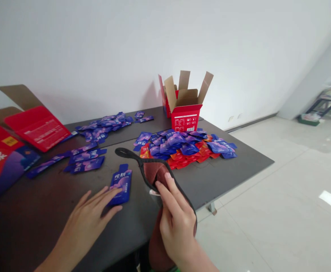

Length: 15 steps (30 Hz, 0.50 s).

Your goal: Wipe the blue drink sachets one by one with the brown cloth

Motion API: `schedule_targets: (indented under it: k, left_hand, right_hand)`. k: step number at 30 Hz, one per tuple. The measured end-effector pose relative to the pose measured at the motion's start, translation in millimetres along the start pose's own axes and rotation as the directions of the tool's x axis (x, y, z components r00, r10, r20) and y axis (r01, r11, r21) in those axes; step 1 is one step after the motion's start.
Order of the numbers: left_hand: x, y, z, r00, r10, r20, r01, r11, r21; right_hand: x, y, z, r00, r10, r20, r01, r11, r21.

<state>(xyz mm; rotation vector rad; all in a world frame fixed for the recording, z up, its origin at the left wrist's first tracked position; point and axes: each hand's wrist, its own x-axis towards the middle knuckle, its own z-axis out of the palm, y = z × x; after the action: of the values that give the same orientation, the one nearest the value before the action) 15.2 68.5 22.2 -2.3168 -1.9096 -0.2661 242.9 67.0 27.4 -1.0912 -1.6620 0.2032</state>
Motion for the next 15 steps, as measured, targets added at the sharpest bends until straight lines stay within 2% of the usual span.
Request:
schedule_targets:
  k: [3,5,6,7,9,11,13,15]
  left_hand:
    - [3.6,-6.6,-0.1,0.997,0.003,0.076,-0.002,1.0,-0.006]
    - [3.5,-8.7,2.1,0.994,0.073,0.078,-0.072,0.997,-0.007]
    - [1.7,-9.1,4.1,0.992,0.117,0.047,-0.118,0.993,0.008]
    - [-1.3,-9.1,6.8,0.987,0.158,0.007,-0.158,0.987,0.037]
    - [-10.1,-8.8,14.1,0.968,0.24,-0.074,-0.231,0.967,0.112]
    - [-20.2,-9.4,22.9,0.942,0.312,-0.125,-0.287,0.94,0.186]
    - [-29.5,-11.5,30.4,0.92,0.359,-0.16,-0.316,0.918,0.24]
    - [-36.8,-14.6,34.0,0.906,0.372,-0.204,-0.317,0.913,0.257]
  right_hand:
    - [19.2,-5.3,10.7,0.995,-0.025,0.095,0.022,0.999,0.038]
    - [33.0,-9.6,25.6,0.971,-0.058,0.231,0.043,0.997,0.071]
    - [39.2,-11.3,35.4,0.943,-0.079,0.323,0.054,0.995,0.086]
    - [44.4,-12.4,46.1,0.9,-0.102,0.423,0.067,0.993,0.097]
    - [50.2,-13.2,68.1,0.78,-0.155,0.607,0.114,0.988,0.106]
    - [49.3,-13.3,86.5,0.66,-0.213,0.721,0.197,0.975,0.108]
    - [43.6,-15.1,97.5,0.587,-0.249,0.771,0.279,0.956,0.096]
    - [37.7,-19.2,101.1,0.543,-0.274,0.794,0.347,0.934,0.085]
